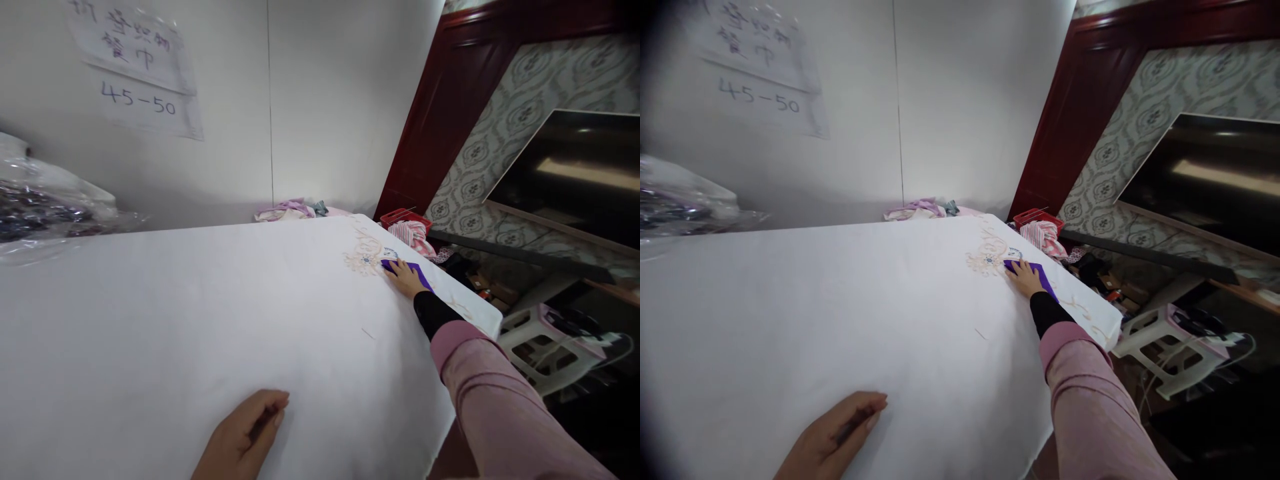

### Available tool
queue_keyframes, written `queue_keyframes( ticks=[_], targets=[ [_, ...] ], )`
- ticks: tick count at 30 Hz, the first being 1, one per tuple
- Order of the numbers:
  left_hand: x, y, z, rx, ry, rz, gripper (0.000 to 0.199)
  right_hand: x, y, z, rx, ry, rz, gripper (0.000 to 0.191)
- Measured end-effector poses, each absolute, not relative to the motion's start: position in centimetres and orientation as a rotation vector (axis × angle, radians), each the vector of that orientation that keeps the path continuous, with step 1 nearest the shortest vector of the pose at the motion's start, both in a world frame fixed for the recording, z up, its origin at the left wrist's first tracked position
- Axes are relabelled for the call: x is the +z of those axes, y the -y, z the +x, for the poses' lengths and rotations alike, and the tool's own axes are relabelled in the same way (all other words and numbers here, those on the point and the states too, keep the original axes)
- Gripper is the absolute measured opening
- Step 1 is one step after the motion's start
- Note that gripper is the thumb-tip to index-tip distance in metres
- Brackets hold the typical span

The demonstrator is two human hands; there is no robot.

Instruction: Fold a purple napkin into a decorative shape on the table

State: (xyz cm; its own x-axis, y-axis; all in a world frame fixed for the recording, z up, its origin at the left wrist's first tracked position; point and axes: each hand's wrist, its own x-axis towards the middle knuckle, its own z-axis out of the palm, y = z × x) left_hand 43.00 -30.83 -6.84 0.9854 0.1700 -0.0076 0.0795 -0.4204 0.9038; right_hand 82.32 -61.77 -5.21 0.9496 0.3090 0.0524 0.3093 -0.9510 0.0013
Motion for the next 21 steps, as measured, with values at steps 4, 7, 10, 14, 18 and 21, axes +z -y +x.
queue_keyframes(
  ticks=[4, 7, 10, 14, 18, 21],
  targets=[
    [-6.9, 30.8, 43.0, 0.099, -0.179, 1.981, 0.030, -5.0, 64.0, 80.4, -0.327, 0.389, -3.102, 0.059],
    [-7.0, 30.7, 43.1, 0.103, -0.188, 1.973, 0.031, -5.2, 65.9, 78.9, -0.340, 0.252, -3.121, 0.058],
    [-7.3, 30.5, 43.3, 0.080, -0.189, 1.993, 0.034, -5.2, 67.2, 77.5, -0.208, 0.154, -3.114, 0.058],
    [-7.8, 30.2, 43.4, 0.080, -0.193, 2.035, 0.034, -4.8, 67.1, 75.3, -0.281, 0.142, -3.074, 0.058],
    [-7.9, 30.1, 43.8, 0.064, -0.191, 2.052, 0.035, -4.8, 64.8, 71.1, -0.150, 0.342, -3.025, 0.056],
    [-7.7, 30.1, 44.2, 0.079, -0.178, 2.044, 0.037, -5.2, 62.2, 66.6, 0.003, 0.598, -2.948, 0.053]
  ],
)
